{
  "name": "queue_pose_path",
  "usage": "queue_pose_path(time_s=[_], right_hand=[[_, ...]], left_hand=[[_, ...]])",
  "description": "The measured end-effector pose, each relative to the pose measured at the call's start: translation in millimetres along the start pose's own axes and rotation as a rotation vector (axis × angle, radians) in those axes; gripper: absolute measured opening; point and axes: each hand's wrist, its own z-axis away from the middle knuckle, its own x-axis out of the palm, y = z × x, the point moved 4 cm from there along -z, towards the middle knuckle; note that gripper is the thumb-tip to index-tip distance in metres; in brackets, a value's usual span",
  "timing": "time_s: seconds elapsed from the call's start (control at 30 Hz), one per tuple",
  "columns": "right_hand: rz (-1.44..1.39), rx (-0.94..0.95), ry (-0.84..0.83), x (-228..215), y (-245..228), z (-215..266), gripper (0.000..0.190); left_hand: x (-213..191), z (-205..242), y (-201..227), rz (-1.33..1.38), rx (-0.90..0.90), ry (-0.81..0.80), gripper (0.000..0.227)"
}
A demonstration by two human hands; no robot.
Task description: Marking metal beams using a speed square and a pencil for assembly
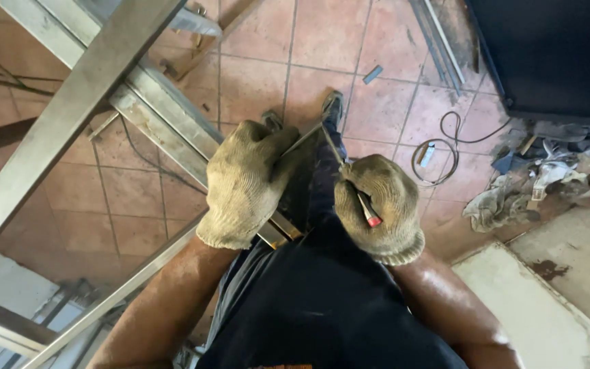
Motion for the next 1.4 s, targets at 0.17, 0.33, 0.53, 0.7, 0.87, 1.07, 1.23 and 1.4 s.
queue_pose_path(time_s=[0.17,0.33,0.53,0.7,0.87,1.07,1.23,1.4], right_hand=[[-0.019,-0.087,-0.039,5.6,-5.8,-7.9,0.02],[-0.031,-0.151,-0.062,-4.7,-6.8,6.1,0.023],[-0.036,-0.253,-0.104,-20.0,13.0,-27.9,0.027],[-0.312,-0.133,-0.279,7.5,19.9,-62.4,0.052],[0.01,-0.438,-0.537,19.3,15.5,-72.8,0.053],[0.282,-0.731,-0.495,33.3,40.1,-75.0,0.051],[0.333,-0.685,-0.605,39.3,50.7,-91.4,0.046],[0.406,-0.681,-0.662,34.9,36.2,-87.0,0.05]], left_hand=[[-0.3,-4.0,-3.6,0.065,0.022,0.022,0.019],[-1.4,1.3,-0.6,0.036,0.045,0.091,0.022],[3.0,7.0,-4.7,0.063,0.047,0.156,0.021],[1.3,10.5,-6.3,0.14,0.09,0.247,0.025],[0.0,17.3,-0.1,0.111,0.149,0.311,0.029],[13.9,29.3,-4.2,0.018,0.13,0.46,0.024],[0.5,81.7,0.0,-0.065,0.222,0.455,0.03],[14.8,81.6,2.3,-0.282,0.184,0.561,0.026]])
